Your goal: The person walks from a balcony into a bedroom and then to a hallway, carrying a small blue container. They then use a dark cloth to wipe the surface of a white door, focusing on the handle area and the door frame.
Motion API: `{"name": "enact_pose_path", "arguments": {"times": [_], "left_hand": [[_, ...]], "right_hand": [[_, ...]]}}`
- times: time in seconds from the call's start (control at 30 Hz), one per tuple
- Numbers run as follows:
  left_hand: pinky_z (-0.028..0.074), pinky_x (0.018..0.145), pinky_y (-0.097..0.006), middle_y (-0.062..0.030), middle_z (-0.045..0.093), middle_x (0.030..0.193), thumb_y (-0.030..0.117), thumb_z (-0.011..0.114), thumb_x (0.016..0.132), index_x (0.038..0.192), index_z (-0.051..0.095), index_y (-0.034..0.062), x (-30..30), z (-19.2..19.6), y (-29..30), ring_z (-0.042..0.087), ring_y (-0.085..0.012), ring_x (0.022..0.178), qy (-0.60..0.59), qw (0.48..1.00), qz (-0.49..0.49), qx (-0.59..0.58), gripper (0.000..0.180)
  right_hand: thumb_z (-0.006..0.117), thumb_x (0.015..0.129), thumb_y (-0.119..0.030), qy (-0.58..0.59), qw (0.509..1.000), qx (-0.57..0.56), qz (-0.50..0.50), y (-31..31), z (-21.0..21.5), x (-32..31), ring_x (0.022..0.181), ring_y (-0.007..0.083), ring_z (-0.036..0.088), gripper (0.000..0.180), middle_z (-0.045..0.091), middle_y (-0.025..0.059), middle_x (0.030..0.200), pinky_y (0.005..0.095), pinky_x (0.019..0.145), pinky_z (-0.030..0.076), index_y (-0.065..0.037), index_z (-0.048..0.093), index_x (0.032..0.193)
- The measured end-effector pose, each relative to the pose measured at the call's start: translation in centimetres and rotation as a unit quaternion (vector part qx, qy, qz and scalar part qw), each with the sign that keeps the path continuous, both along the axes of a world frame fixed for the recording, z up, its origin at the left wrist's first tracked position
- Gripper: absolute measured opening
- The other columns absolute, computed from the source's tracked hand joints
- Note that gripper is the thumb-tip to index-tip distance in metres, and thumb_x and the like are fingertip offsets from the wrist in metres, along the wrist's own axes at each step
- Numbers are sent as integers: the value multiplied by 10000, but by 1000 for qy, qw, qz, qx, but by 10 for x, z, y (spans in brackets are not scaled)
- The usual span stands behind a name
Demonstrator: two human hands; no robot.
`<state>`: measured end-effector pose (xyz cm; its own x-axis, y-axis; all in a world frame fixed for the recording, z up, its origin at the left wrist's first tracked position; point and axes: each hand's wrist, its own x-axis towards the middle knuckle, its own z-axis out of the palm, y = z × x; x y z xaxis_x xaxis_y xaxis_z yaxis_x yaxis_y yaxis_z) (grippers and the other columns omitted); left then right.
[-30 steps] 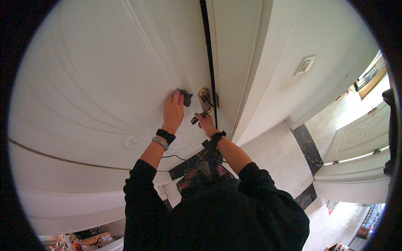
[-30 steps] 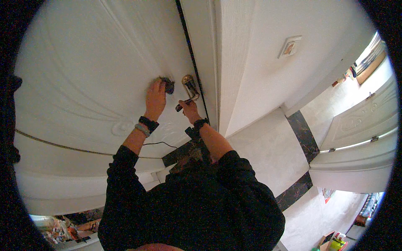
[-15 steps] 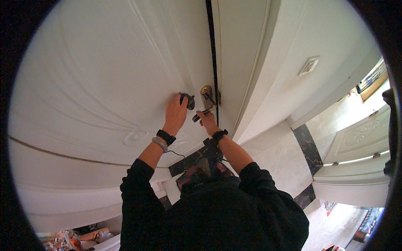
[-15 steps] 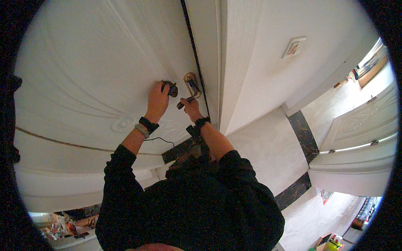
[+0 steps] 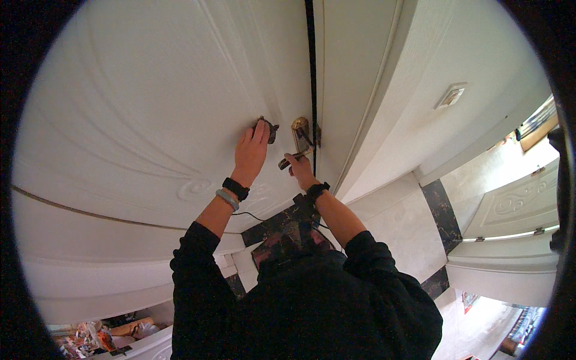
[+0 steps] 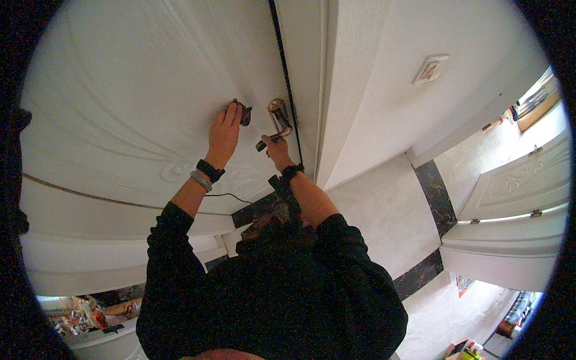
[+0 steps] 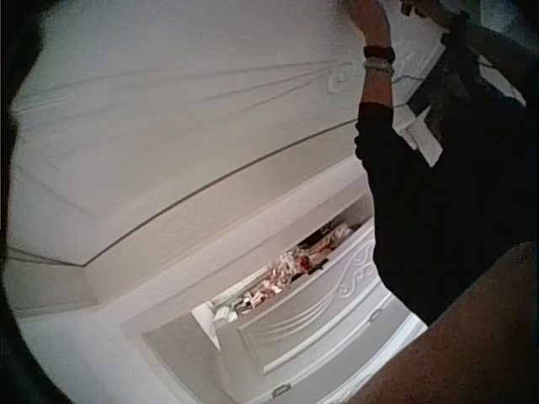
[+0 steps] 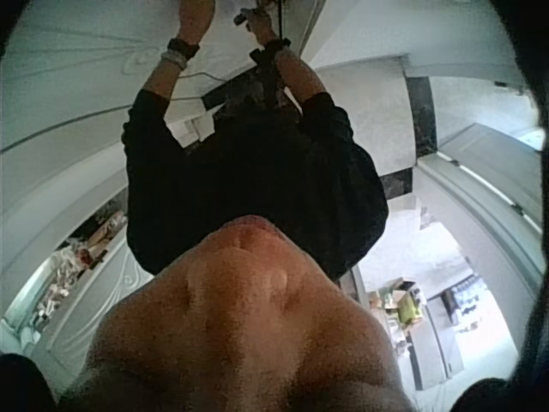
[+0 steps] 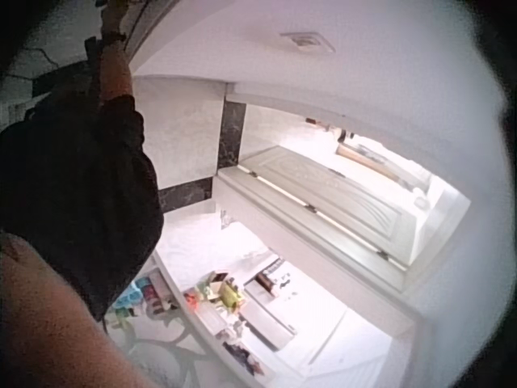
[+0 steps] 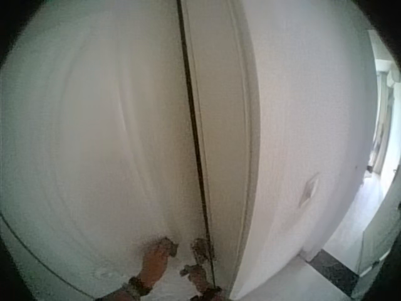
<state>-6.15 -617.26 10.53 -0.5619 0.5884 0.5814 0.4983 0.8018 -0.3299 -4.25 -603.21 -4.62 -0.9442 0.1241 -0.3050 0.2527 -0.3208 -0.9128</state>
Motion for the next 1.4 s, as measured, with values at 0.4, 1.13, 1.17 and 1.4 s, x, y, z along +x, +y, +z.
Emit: {"name": "enact_pose_path", "arguments": {"times": [0.4,1.13,1.17,1.4], "left_hand": [[468,849,-384,-134,505,1207,63,557,773,1161,526,11,4,-5,1,536,-287,1013,-104,994,18,4,392],[472,835,-360,-106,507,1185,57,546,758,1142,538,-5,0,-7,-9,514,-251,992,-91,996,2,-22,388],[471,839,-361,-105,507,1181,57,544,760,1146,537,-6,2,-8,-8,513,-251,992,-128,990,20,-54,391],[453,890,-366,-118,501,1241,39,557,770,1134,567,3,-5,-1,-9,496,-280,1098,-88,996,-14,11,366]], "right_hand": [[651,835,-317,7,1000,9,24,2,1,0,466,120,472,307,524,33,586,288,439,377,-22,582,783],[653,830,-328,9,1000,-12,15,1,-2,-1,460,128,459,320,494,26,555,301,447,370,-16,590,791],[656,829,-330,4,1000,-8,12,1,-1,-1,460,128,459,322,494,26,555,300,446,369,-17,591,792],[651,848,-321,-4,1000,-22,19,2,0,-1,458,132,449,304,465,16,539,306,451,369,-46,561,753]]}}
